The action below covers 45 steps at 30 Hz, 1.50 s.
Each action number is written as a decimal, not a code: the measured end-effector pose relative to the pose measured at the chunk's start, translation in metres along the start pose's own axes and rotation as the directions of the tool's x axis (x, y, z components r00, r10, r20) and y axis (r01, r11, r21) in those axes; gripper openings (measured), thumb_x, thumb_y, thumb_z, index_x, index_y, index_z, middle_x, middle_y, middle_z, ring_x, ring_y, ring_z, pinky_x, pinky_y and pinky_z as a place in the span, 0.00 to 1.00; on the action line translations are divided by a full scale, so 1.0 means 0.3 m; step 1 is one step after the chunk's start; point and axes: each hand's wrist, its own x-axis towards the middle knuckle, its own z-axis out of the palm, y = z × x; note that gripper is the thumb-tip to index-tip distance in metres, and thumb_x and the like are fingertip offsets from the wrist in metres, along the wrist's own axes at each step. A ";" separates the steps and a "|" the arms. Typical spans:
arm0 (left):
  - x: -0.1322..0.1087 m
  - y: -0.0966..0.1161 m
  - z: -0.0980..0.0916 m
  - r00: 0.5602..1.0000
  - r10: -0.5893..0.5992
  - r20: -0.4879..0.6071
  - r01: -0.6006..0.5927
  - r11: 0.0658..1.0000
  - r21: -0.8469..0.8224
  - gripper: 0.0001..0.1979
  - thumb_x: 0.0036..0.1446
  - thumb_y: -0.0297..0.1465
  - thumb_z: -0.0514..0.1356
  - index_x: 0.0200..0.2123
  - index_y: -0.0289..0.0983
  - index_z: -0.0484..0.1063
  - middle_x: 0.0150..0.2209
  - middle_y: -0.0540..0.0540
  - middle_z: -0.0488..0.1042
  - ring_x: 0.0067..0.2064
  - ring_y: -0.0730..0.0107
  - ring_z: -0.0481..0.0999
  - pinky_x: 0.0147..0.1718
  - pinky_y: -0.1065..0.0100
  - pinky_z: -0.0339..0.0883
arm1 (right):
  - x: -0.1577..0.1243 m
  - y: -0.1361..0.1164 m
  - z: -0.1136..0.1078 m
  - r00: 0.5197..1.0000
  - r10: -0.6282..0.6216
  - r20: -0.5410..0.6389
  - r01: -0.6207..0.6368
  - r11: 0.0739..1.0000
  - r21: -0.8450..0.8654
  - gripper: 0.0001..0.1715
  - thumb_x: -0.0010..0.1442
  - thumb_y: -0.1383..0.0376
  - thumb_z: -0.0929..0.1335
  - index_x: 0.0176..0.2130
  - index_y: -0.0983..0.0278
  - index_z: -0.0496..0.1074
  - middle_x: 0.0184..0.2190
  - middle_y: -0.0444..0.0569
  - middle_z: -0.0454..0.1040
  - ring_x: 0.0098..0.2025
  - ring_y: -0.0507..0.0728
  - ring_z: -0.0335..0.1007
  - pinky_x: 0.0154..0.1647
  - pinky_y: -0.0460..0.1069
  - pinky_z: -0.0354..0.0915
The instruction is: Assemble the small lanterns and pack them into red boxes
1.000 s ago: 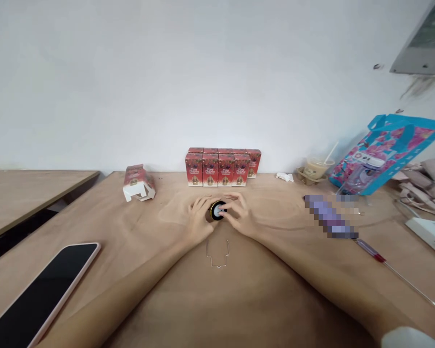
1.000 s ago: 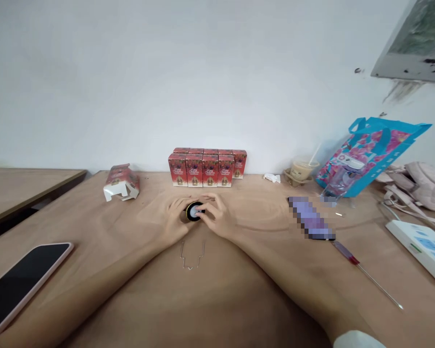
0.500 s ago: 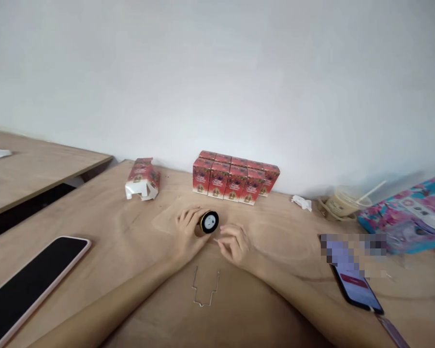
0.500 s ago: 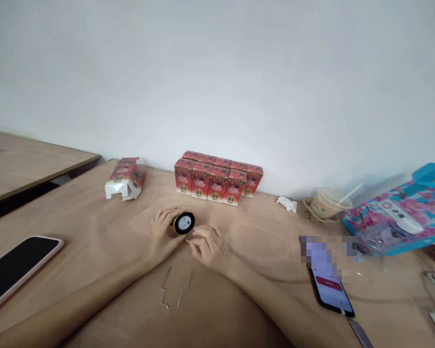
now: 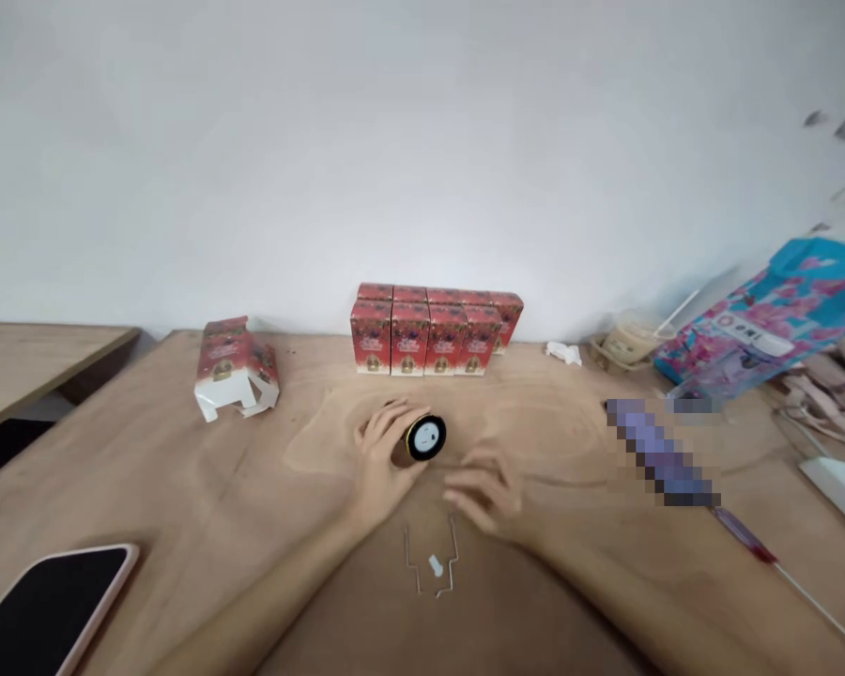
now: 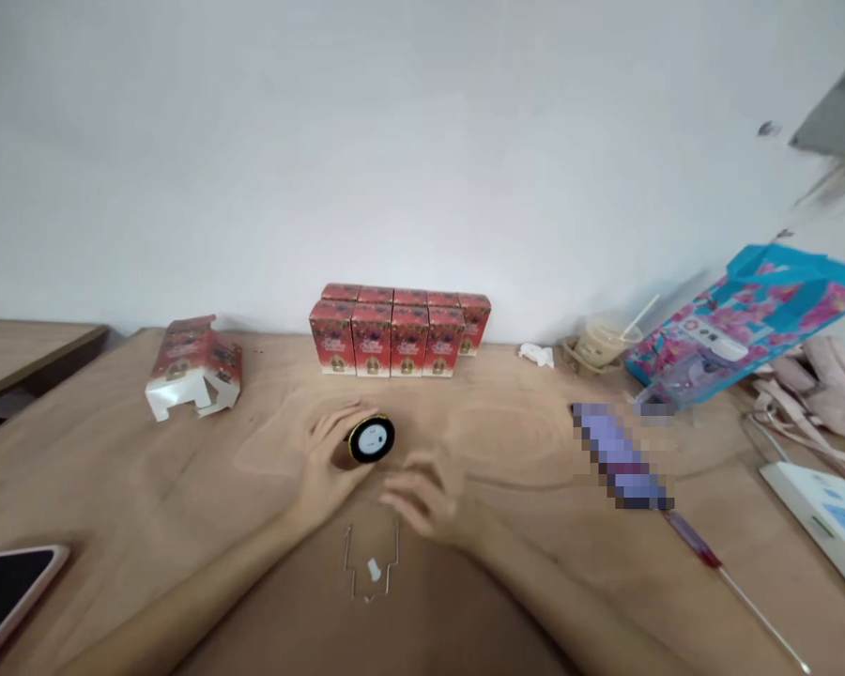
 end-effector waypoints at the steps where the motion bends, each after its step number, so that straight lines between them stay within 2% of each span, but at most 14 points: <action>1: 0.003 0.005 0.001 1.000 0.007 0.022 -0.008 1.000 0.011 0.21 0.52 0.32 0.62 0.51 0.44 0.68 0.50 0.44 0.72 0.55 0.54 0.67 0.54 0.53 0.55 | -0.003 0.011 0.006 0.997 0.061 -0.045 -0.061 0.998 0.000 0.07 0.58 0.65 0.68 0.40 0.61 0.72 0.34 0.49 0.67 0.35 0.54 0.66 0.35 0.51 0.67; 3: 0.009 0.016 0.001 0.998 0.033 0.062 -0.036 0.998 0.055 0.19 0.53 0.33 0.62 0.50 0.46 0.69 0.51 0.44 0.72 0.57 0.53 0.65 0.55 0.51 0.51 | -0.004 0.029 0.016 0.985 0.150 -0.085 -0.150 0.989 0.011 0.09 0.58 0.65 0.68 0.41 0.60 0.72 0.34 0.49 0.66 0.35 0.54 0.66 0.36 0.51 0.67; 6: 0.010 0.029 0.001 0.984 0.121 0.128 -0.135 0.985 0.111 0.17 0.55 0.34 0.61 0.49 0.49 0.70 0.50 0.45 0.72 0.58 0.54 0.64 0.56 0.50 0.47 | 0.000 0.039 0.021 0.978 0.195 -0.078 -0.194 0.981 0.016 0.11 0.60 0.67 0.67 0.44 0.58 0.71 0.34 0.49 0.67 0.37 0.55 0.66 0.36 0.51 0.68; 8: 0.006 0.031 0.002 0.973 0.178 0.149 -0.196 0.974 0.116 0.17 0.56 0.34 0.60 0.50 0.48 0.70 0.50 0.45 0.72 0.58 0.55 0.65 0.56 0.51 0.48 | 0.003 0.036 0.019 0.981 0.180 -0.072 -0.179 0.984 0.010 0.12 0.60 0.68 0.67 0.44 0.58 0.72 0.34 0.48 0.68 0.36 0.54 0.66 0.36 0.50 0.67; 12: -0.002 0.023 0.007 0.952 0.282 0.118 -0.290 0.955 0.063 0.19 0.57 0.34 0.60 0.52 0.45 0.67 0.50 0.43 0.72 0.57 0.58 0.66 0.54 0.56 0.55 | 0.005 0.027 0.017 0.987 0.107 -0.118 -0.109 0.994 -0.010 0.13 0.58 0.70 0.68 0.44 0.58 0.73 0.33 0.48 0.70 0.34 0.53 0.67 0.36 0.50 0.66; 15: -0.003 0.016 0.009 0.938 0.332 0.101 -0.341 0.936 0.090 0.19 0.57 0.34 0.60 0.53 0.46 0.67 0.49 0.45 0.72 0.55 0.59 0.67 0.52 0.56 0.55 | 0.003 0.026 0.021 0.987 0.061 -0.152 -0.059 0.998 0.020 0.14 0.58 0.72 0.68 0.44 0.59 0.72 0.32 0.47 0.71 0.33 0.52 0.68 0.35 0.49 0.67; 19: -0.003 0.016 0.011 0.938 0.338 0.081 -0.347 0.926 0.151 0.19 0.57 0.32 0.60 0.53 0.47 0.67 0.50 0.45 0.72 0.55 0.59 0.67 0.51 0.57 0.55 | 0.001 0.030 0.028 0.984 0.065 -0.163 -0.054 0.996 0.071 0.12 0.58 0.73 0.68 0.43 0.60 0.72 0.32 0.46 0.74 0.33 0.52 0.70 0.35 0.48 0.68; 24: -0.003 0.024 0.010 0.936 0.348 0.061 -0.353 0.916 0.190 0.18 0.58 0.36 0.59 0.52 0.45 0.67 0.48 0.44 0.73 0.53 0.59 0.68 0.50 0.58 0.56 | 0.001 0.033 0.031 0.986 0.081 -0.147 -0.069 0.994 0.088 0.09 0.60 0.71 0.66 0.41 0.61 0.72 0.33 0.47 0.73 0.34 0.51 0.70 0.36 0.48 0.68; 28: -0.002 0.027 0.009 0.924 0.380 0.052 -0.381 0.896 0.226 0.17 0.58 0.36 0.59 0.51 0.44 0.68 0.47 0.44 0.73 0.52 0.59 0.68 0.48 0.58 0.58 | 0.003 0.022 0.030 0.979 0.175 -0.103 -0.154 0.970 0.188 0.04 0.62 0.68 0.65 0.38 0.63 0.71 0.32 0.47 0.70 0.30 0.50 0.68 0.32 0.46 0.66; 31: -0.003 0.029 0.009 0.926 0.375 0.051 -0.375 0.889 0.263 0.17 0.57 0.36 0.60 0.51 0.45 0.69 0.46 0.45 0.75 0.51 0.59 0.68 0.48 0.58 0.58 | 0.004 0.003 0.028 0.963 0.263 -0.050 -0.247 0.945 0.215 0.06 0.64 0.67 0.63 0.37 0.63 0.70 0.29 0.45 0.67 0.26 0.49 0.63 0.28 0.45 0.63; 34: -0.005 0.029 0.011 0.932 0.358 0.053 -0.357 0.889 0.286 0.16 0.57 0.35 0.59 0.50 0.46 0.71 0.45 0.46 0.76 0.51 0.60 0.68 0.49 0.58 0.57 | 0.005 -0.015 0.029 0.949 0.313 -0.030 -0.301 0.933 0.194 0.07 0.64 0.67 0.62 0.37 0.64 0.69 0.27 0.44 0.65 0.24 0.49 0.59 0.27 0.45 0.60; 40: -0.013 0.015 0.016 0.919 0.391 0.058 -0.390 0.874 0.288 0.17 0.58 0.34 0.59 0.51 0.45 0.69 0.47 0.46 0.76 0.53 0.59 0.68 0.48 0.59 0.58 | 0.007 -0.021 0.036 0.962 0.273 -0.031 -0.267 0.956 0.117 0.07 0.65 0.67 0.61 0.35 0.63 0.67 0.28 0.44 0.68 0.25 0.49 0.61 0.28 0.45 0.60; 45: -0.011 0.010 0.011 0.916 0.393 0.078 -0.397 0.865 0.306 0.16 0.58 0.34 0.59 0.51 0.44 0.69 0.46 0.49 0.78 0.52 0.60 0.69 0.47 0.60 0.57 | 0.014 -0.023 0.035 0.982 0.189 -0.016 -0.190 0.977 -0.096 0.11 0.67 0.67 0.58 0.35 0.64 0.67 0.29 0.47 0.70 0.25 0.50 0.64 0.26 0.45 0.59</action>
